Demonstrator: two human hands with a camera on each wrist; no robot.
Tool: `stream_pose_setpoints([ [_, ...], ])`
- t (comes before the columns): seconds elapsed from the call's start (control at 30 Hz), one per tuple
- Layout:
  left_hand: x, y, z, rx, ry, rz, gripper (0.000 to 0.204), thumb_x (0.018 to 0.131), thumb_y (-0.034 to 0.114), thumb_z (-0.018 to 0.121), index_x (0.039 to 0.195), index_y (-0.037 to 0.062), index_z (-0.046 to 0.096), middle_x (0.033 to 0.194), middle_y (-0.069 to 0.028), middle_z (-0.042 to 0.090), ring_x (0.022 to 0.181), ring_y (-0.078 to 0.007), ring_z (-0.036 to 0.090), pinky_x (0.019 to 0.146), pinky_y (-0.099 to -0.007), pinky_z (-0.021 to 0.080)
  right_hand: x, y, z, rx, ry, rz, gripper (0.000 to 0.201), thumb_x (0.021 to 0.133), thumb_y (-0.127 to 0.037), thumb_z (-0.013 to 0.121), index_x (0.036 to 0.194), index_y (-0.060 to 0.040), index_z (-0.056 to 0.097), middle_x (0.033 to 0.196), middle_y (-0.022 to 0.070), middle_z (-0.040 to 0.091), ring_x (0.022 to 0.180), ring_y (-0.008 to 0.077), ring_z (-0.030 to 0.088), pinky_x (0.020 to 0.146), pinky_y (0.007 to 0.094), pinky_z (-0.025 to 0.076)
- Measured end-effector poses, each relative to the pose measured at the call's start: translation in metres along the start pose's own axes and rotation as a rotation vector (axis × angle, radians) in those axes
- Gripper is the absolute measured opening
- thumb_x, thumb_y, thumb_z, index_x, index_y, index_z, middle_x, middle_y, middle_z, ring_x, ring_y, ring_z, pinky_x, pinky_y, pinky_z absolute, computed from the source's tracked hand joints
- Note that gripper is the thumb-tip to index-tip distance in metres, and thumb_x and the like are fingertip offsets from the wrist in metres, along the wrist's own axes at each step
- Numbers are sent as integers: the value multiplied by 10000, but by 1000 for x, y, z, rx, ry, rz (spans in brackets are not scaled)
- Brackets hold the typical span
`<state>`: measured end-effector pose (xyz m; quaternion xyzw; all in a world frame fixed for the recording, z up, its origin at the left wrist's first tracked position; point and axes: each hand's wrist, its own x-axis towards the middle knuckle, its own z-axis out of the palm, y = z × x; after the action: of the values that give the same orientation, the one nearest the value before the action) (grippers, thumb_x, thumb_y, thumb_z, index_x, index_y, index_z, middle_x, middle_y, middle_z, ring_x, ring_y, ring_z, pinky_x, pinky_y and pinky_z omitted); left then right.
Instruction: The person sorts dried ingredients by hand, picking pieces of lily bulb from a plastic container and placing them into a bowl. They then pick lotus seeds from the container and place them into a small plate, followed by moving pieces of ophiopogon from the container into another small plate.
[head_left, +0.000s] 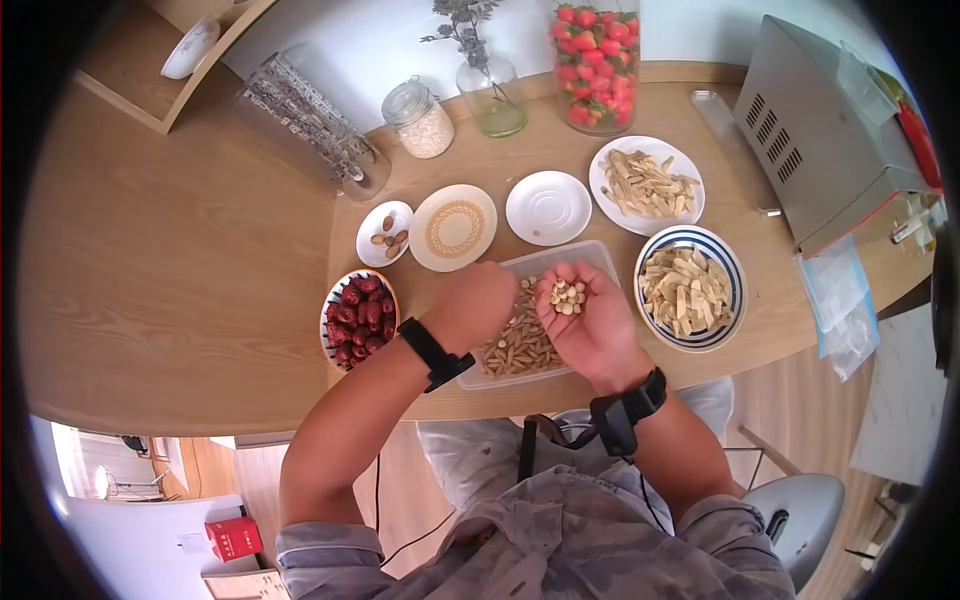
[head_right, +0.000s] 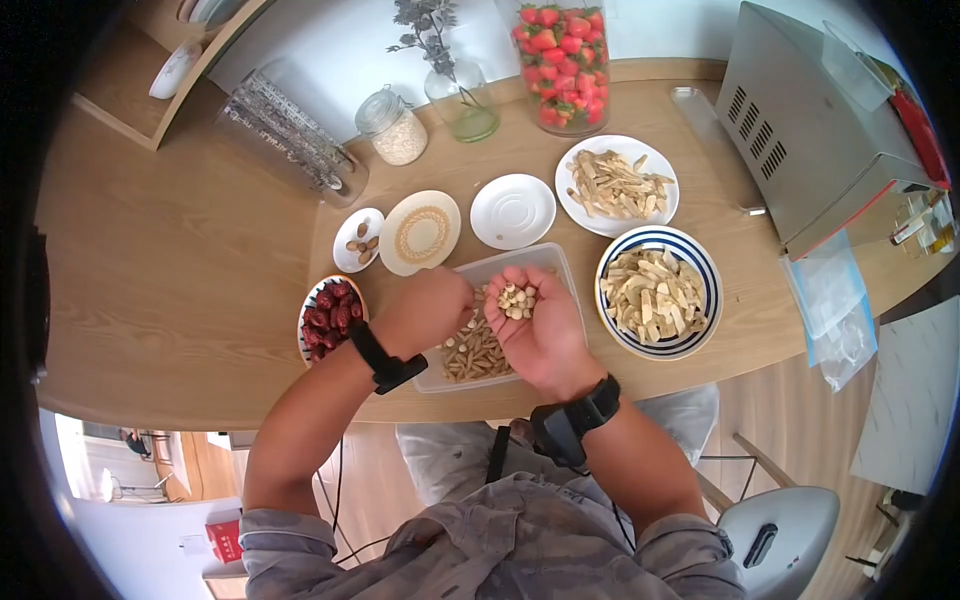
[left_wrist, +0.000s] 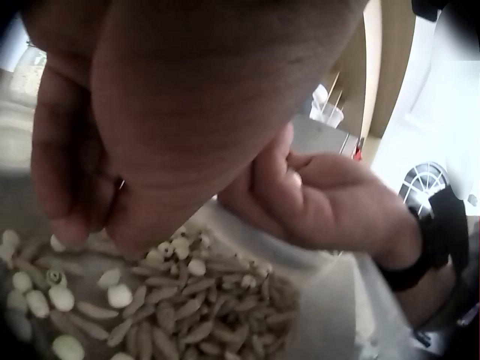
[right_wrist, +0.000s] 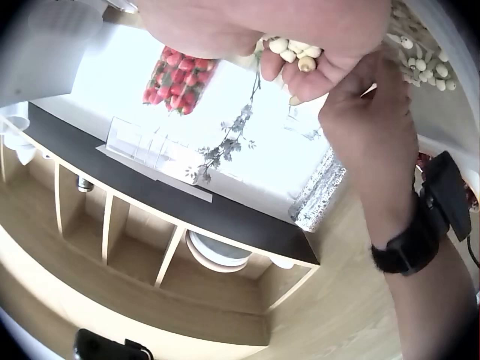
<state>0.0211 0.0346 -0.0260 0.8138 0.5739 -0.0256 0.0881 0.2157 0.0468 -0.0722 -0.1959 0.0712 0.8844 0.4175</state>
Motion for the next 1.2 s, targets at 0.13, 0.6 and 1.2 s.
stream_pose_setpoints([
  [0.13, 11, 0, 29, 12, 2, -78, 168, 814, 194, 739, 788, 28, 742, 785, -228, 702, 774, -428, 706, 700, -520, 575, 1, -1, -2, 35, -12, 20, 265, 1098, -234, 523, 966, -38, 644, 953, 102, 693, 895, 236, 695, 832, 355, 612],
  [0.6, 13, 33, -74, -22, 129, -98, 171, 788, 189, 754, 808, 20, 750, 769, -204, 699, 757, -413, 700, 687, -477, 562, -1, 0, -4, 19, -60, 13, 258, 1105, -234, 494, 995, -45, 631, 978, 98, 688, 922, 228, 691, 825, 344, 603],
  [1.2, 8, 19, -72, -389, 327, -70, 141, 886, 154, 756, 902, 14, 754, 825, -147, 708, 719, -285, 708, 627, -398, 533, -1, -1, -1, 4, -32, 2, 262, 1107, -257, 495, 995, -63, 631, 967, 88, 698, 888, 221, 693, 797, 341, 600],
])
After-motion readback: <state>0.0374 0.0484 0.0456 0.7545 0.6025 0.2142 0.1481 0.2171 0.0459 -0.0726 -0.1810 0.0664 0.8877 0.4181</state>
